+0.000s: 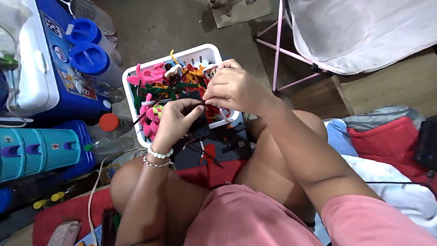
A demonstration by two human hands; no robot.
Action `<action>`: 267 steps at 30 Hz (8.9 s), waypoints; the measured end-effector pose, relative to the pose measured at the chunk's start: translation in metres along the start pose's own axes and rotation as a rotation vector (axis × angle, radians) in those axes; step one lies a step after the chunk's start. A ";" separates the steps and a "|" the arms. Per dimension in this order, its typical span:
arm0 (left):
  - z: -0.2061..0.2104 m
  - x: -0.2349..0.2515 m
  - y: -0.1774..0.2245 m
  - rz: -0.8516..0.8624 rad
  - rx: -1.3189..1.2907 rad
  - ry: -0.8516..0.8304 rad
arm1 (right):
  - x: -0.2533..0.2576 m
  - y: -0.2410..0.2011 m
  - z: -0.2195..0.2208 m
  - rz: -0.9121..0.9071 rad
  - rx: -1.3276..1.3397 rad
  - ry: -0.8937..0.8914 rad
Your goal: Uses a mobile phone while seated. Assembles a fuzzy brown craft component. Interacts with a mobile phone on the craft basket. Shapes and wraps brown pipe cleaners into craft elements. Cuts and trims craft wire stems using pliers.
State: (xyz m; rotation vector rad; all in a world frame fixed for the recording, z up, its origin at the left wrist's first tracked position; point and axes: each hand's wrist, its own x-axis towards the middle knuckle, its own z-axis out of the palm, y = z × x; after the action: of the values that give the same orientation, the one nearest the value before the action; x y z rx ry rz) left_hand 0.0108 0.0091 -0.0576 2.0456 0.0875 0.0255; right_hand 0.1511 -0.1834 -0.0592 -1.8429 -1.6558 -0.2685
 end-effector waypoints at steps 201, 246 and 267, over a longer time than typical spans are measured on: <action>0.017 0.003 0.015 0.015 -0.832 0.317 | 0.024 -0.043 0.009 0.221 0.132 0.358; -0.009 -0.005 0.010 0.114 -0.356 -0.010 | 0.017 -0.029 -0.013 0.271 0.579 0.013; -0.003 -0.004 0.011 0.261 -0.267 0.259 | 0.016 -0.035 -0.013 0.350 0.425 0.168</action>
State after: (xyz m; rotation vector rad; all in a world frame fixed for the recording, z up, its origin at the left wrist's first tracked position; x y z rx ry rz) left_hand 0.0075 0.0068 -0.0461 1.7652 -0.0216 0.4427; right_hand 0.1246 -0.1781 -0.0293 -1.6892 -1.1442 0.0741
